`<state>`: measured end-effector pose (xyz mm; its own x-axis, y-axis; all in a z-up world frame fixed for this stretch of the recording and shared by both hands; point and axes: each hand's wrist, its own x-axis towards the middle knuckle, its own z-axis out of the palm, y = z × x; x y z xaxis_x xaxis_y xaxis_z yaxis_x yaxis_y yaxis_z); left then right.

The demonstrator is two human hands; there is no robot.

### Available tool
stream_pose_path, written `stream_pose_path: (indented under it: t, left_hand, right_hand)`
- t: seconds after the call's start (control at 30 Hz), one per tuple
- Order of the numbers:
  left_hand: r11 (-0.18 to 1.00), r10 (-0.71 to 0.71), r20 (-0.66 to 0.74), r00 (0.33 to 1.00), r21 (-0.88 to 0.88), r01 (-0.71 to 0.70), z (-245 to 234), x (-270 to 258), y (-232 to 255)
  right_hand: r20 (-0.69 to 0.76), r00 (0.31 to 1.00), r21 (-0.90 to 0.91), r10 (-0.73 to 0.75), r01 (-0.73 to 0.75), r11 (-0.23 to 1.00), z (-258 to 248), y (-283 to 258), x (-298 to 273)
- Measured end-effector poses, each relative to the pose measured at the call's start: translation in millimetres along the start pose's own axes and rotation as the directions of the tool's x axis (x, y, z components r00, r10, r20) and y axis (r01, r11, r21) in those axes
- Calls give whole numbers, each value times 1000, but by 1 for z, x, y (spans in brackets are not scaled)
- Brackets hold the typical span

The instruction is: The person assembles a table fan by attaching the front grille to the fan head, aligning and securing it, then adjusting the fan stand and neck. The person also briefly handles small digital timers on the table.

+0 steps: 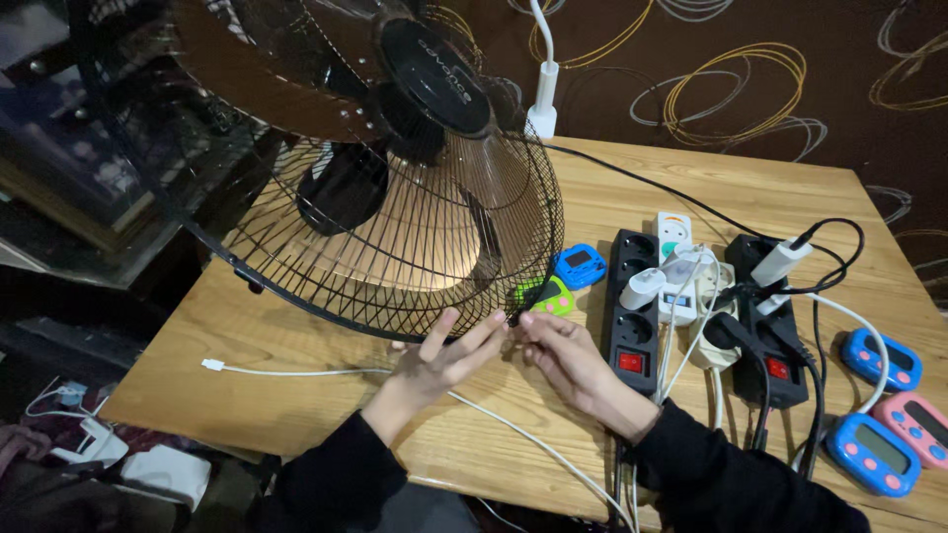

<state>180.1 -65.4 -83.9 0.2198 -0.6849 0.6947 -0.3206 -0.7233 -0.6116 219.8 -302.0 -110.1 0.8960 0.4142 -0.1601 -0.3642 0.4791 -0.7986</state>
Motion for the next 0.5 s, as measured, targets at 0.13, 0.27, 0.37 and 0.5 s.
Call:
stream_pose_path:
  t: [0.13,0.27,0.37,0.5]
  left_hand:
    - [999,-38,-22,999,7,38,-1,1,4]
    - [997,-78,-56,995,-13,77,1,2,9]
    - [988,-154,-126,980,-44,150,5,4,13]
    - [963,-241,-129,962,-154,220,2,3,20]
  right_hand:
    - [-10,1000,-47,-10,10,999,-3,1,0]
    - [-17,1000,-56,-5,4,998,-1,-1,1]
    - [4,1000,-90,2,-2,996,-1,-4,4]
    - [87,996,-66,-18,24,998,-3,2,3]
